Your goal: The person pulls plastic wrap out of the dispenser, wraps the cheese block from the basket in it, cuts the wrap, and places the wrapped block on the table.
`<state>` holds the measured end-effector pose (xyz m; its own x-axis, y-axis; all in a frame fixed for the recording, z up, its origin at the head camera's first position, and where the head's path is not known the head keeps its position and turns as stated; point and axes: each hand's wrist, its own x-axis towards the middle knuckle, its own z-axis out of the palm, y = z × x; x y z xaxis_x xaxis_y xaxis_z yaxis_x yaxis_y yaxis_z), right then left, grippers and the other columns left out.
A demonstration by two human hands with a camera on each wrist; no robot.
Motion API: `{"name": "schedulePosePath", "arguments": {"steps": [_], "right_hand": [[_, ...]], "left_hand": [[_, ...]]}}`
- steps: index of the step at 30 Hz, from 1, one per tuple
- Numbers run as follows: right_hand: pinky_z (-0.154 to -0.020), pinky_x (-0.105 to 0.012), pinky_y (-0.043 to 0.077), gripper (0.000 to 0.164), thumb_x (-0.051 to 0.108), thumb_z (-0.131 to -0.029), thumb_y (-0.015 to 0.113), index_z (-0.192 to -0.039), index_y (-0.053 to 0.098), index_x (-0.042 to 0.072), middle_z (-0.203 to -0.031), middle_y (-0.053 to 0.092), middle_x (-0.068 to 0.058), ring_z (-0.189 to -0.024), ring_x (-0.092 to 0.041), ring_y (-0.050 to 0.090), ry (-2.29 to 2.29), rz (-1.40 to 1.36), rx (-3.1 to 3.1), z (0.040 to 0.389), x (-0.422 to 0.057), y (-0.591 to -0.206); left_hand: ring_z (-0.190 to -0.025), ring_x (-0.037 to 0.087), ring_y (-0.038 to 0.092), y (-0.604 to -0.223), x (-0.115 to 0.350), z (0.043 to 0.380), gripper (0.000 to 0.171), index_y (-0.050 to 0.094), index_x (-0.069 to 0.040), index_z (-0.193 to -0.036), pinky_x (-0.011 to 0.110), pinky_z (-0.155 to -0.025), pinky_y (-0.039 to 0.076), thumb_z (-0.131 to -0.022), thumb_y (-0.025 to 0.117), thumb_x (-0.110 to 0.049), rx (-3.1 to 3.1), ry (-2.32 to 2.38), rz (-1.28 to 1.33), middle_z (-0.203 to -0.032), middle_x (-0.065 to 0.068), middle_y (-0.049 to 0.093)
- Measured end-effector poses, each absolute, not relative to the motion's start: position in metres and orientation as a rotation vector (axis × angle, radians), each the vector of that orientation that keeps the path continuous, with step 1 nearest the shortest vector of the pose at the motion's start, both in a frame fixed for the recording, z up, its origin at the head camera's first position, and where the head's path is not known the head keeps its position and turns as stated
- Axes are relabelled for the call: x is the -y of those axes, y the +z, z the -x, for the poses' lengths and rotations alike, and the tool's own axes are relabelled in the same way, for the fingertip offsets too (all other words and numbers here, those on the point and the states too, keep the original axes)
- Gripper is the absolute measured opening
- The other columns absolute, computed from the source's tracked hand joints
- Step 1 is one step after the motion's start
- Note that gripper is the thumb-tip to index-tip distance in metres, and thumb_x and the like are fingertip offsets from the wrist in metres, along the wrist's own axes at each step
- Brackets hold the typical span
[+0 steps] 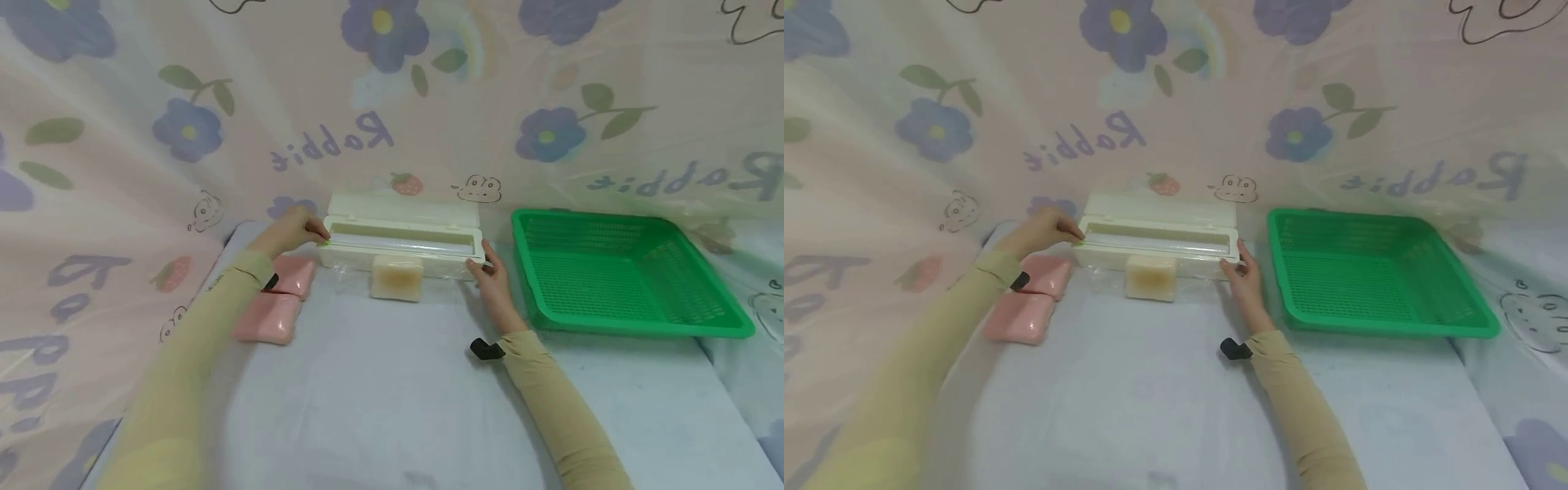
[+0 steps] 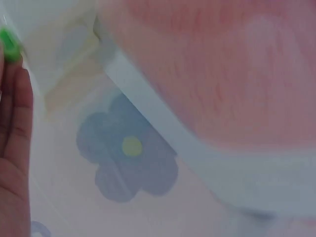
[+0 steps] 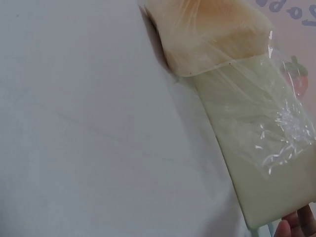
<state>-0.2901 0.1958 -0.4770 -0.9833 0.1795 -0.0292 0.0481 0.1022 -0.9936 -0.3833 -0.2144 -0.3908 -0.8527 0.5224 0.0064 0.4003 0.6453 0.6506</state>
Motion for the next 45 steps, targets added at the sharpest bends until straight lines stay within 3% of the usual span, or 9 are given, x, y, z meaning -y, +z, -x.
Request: {"name": "schedulePosePath", "arguments": {"steps": [8, 12, 16, 21, 25, 31, 37, 41, 45], "right_hand": [[-0.089, -0.030, 0.040, 0.067, 0.029, -0.094, 0.063, -0.152, 0.027, 0.026, -0.138, 0.037, -0.012, -0.113, -0.019, 0.042, 1.966, 0.251, 2.274, 0.290, -0.192, -0.475], [-0.087, -0.031, 0.043, 0.066, 0.027, -0.093, 0.065, -0.149, 0.033, 0.012, -0.133, 0.042, -0.015, -0.109, -0.019, 0.042, 1.941, 0.306, 2.277, 0.286, -0.189, -0.474], [-0.096, -0.040, 0.040, 0.064, 0.037, -0.097, 0.056, -0.143, 0.032, 0.000, -0.131, 0.040, -0.018, -0.113, -0.024, 0.041, 1.973, 0.349, 2.292, 0.276, -0.188, -0.470], [-0.099, -0.040, 0.038, 0.070, 0.048, -0.097, 0.049, -0.137, 0.030, -0.007, -0.123, 0.041, -0.017, -0.114, -0.029, 0.042, 1.989, 0.413, 2.411, 0.262, -0.187, -0.464], [-0.098, -0.040, 0.042, 0.068, 0.043, -0.095, 0.055, -0.136, 0.035, -0.008, -0.124, 0.047, -0.019, -0.114, -0.032, 0.047, 1.975, 0.377, 2.535, 0.259, -0.182, -0.462], [-0.102, -0.042, 0.039, 0.059, 0.036, -0.093, 0.064, -0.136, 0.044, 0.000, -0.131, 0.053, -0.017, -0.118, -0.025, 0.049, 2.107, 0.188, 2.560, 0.264, -0.169, -0.467], [-0.096, -0.039, 0.048, 0.039, 0.019, -0.094, 0.063, -0.124, 0.055, -0.004, -0.115, 0.066, -0.013, -0.105, -0.018, 0.063, 2.342, 0.111, 2.373, 0.271, -0.159, -0.476], [-0.089, -0.036, 0.053, 0.034, 0.015, -0.096, 0.061, -0.118, 0.056, -0.010, -0.103, 0.070, -0.012, -0.094, -0.018, 0.068, 2.393, 0.028, 2.306, 0.269, -0.159, -0.476], [-0.082, -0.029, 0.055, 0.036, 0.011, -0.097, 0.059, -0.119, 0.052, -0.016, -0.097, 0.071, -0.012, -0.086, -0.016, 0.069, 2.403, 0.033, 2.317, 0.263, -0.161, -0.473]], "left_hand": [[-0.095, 0.031, 0.063, -0.394, 0.217, 0.363, 0.019, 0.070, 0.004, -0.104, 0.041, -0.085, 0.053, -0.089, 0.069, -0.009, -2.855, 1.218, -0.588, -0.101, 0.017, 0.068], [-0.092, 0.028, 0.064, -0.397, 0.215, 0.333, 0.023, 0.071, 0.001, -0.103, 0.039, -0.080, 0.054, -0.091, 0.068, -0.018, -3.000, 1.428, -0.349, -0.099, 0.016, 0.069], [-0.099, 0.029, 0.061, -0.401, 0.207, 0.304, 0.038, 0.065, 0.001, -0.113, 0.039, -0.083, 0.052, -0.093, 0.065, -0.031, -2.800, 1.520, -0.109, -0.107, 0.017, 0.066], [-0.126, 0.032, 0.043, -0.413, 0.190, 0.288, 0.075, 0.035, 0.004, -0.142, 0.043, -0.104, 0.039, -0.090, 0.065, -0.040, -2.470, 1.465, 0.071, -0.139, 0.021, 0.045], [-0.135, 0.036, 0.030, -0.425, 0.173, 0.286, 0.090, 0.017, 0.004, -0.148, 0.046, -0.110, 0.030, -0.088, 0.069, -0.036, -2.404, 1.428, 0.112, -0.147, 0.024, 0.032], [-0.125, 0.029, 0.041, -0.447, 0.156, 0.289, 0.068, 0.035, -0.001, -0.140, 0.044, -0.103, 0.038, -0.086, 0.073, -0.019, -2.271, 1.780, 0.044, -0.138, 0.016, 0.044], [-0.083, 0.014, 0.050, -0.459, 0.149, 0.288, 0.029, 0.061, 0.008, -0.107, 0.029, -0.075, 0.044, -0.088, 0.070, -0.012, -2.214, 1.967, 0.022, -0.095, 0.007, 0.062], [-0.073, 0.010, 0.057, -0.461, 0.149, 0.285, 0.023, 0.061, 0.013, -0.104, 0.022, -0.063, 0.045, -0.092, 0.064, -0.007, -2.108, 2.081, -0.016, -0.088, 0.013, 0.069], [-0.072, 0.010, 0.064, -0.459, 0.151, 0.279, 0.024, 0.057, 0.016, -0.108, 0.020, -0.063, 0.052, -0.095, 0.059, -0.004, -2.058, 2.065, -0.017, -0.092, 0.022, 0.069]]}}
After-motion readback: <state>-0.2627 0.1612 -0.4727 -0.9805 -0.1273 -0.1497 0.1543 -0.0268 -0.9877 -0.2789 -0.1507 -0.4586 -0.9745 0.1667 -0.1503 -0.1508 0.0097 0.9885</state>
